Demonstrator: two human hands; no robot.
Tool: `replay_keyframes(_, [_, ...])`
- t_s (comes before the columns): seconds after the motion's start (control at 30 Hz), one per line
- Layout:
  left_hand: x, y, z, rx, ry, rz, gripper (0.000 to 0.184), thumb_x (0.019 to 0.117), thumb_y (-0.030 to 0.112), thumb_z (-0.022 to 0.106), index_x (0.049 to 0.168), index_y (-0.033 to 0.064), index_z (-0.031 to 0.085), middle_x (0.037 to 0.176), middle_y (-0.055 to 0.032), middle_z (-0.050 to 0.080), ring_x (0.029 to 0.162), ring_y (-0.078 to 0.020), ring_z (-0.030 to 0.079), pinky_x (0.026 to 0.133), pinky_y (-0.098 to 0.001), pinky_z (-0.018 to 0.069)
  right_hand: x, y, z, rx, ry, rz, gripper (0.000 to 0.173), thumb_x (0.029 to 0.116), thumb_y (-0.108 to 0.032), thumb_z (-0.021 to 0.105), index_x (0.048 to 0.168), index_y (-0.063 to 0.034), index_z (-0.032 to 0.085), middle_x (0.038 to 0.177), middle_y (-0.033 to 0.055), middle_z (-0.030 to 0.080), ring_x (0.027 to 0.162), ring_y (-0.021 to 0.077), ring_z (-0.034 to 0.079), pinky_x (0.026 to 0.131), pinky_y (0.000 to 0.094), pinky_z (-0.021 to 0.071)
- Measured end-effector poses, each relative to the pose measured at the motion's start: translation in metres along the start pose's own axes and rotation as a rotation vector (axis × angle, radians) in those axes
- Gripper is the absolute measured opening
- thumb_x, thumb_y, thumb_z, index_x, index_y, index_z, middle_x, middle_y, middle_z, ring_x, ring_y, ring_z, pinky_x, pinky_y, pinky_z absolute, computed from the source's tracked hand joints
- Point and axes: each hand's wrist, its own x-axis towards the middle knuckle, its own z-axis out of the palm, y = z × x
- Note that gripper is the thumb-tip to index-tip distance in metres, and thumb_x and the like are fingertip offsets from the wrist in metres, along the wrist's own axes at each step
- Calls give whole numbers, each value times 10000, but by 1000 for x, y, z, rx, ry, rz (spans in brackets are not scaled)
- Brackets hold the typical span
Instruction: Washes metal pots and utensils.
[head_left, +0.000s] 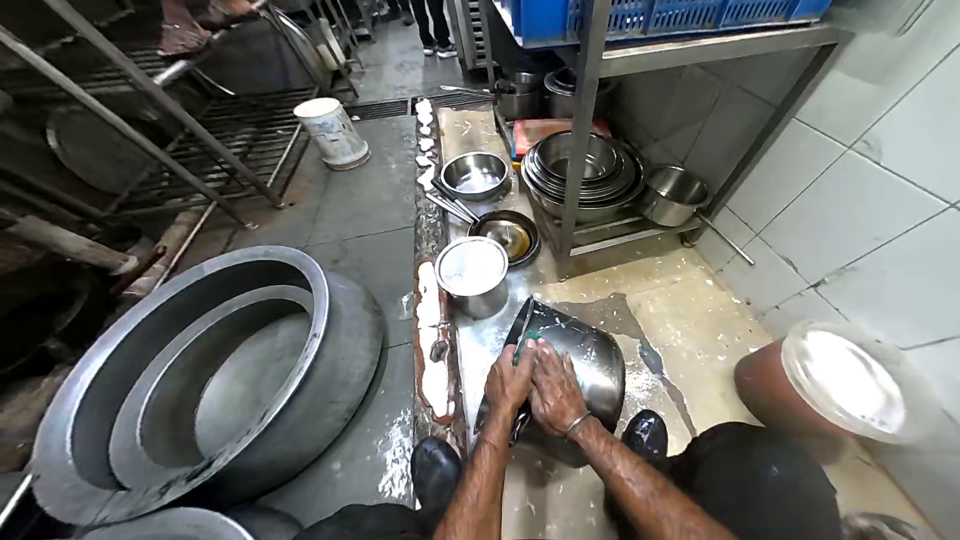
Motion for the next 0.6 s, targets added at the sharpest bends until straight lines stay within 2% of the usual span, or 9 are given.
replay_keyframes(0.1, [-15,1,1,145,40,4,628,1014,658,414,1178,131,714,1024,-159,738,998,-354,706,878,-606,529,41,13,-20,34,-58,157,531,1049,-304,406,1525,-92,507,1628,81,433,1556,294,299,1239,600,234])
replay_keyframes(0.13, [-20,-3,1,167,51,19,629,1009,663,415,1145,129,717,985,-153,736,964,-346,709,855,-595,534,58,23,-28,63,-91,202,509,1059,-291,417,1510,-78,519,1607,112,454,1528,314,349,1216,595,288])
replay_keyframes(0.2, [-27,-12,3,190,69,51,632,989,661,422,1104,118,724,928,-143,731,921,-335,712,827,-587,537,92,52,-41,141,-180,292,450,1080,-253,420,1436,-24,573,1508,183,541,1429,355,483,1166,574,392])
replay_keyframes(0.27, [-34,-14,7,211,84,77,620,966,645,449,1106,110,729,891,-137,729,886,-334,715,802,-591,540,121,80,-47,222,-273,395,414,1098,-253,411,1293,32,640,1328,259,636,1278,409,596,1081,597,456])
replay_keyframes(0.37, [-39,-7,10,287,54,75,544,1018,553,438,1202,121,713,983,-138,750,964,-340,721,859,-600,537,137,101,-49,265,-328,494,440,1098,-309,418,1185,31,682,1197,274,683,1167,424,649,999,621,487])
replay_keyframes(0.47, [-31,3,10,346,24,32,489,1074,489,403,1250,135,690,1043,-144,750,1027,-348,715,893,-597,530,96,75,-57,191,-205,366,401,1079,-258,476,1321,19,634,1368,246,620,1313,403,573,1104,593,447])
replay_keyframes(0.53, [-18,5,6,339,0,0,447,1085,446,416,1277,138,677,1107,-154,740,1082,-352,701,923,-603,525,49,43,-47,145,-170,274,503,1076,-315,432,1504,-66,523,1593,132,468,1519,312,369,1242,563,282])
replay_keyframes(0.57, [-12,4,5,324,9,-3,404,1067,381,447,1292,134,674,1149,-160,736,1118,-359,691,942,-615,517,26,24,-39,151,-157,227,523,1075,-335,407,1535,-103,499,1645,80,406,1568,283,276,1267,584,197])
replay_keyframes(0.6, [-8,2,4,296,30,0,384,1019,289,483,1308,129,679,1190,-164,730,1155,-365,679,963,-630,506,8,7,-29,152,-110,183,507,1056,-308,406,1511,-128,536,1650,44,405,1578,272,253,1263,622,165])
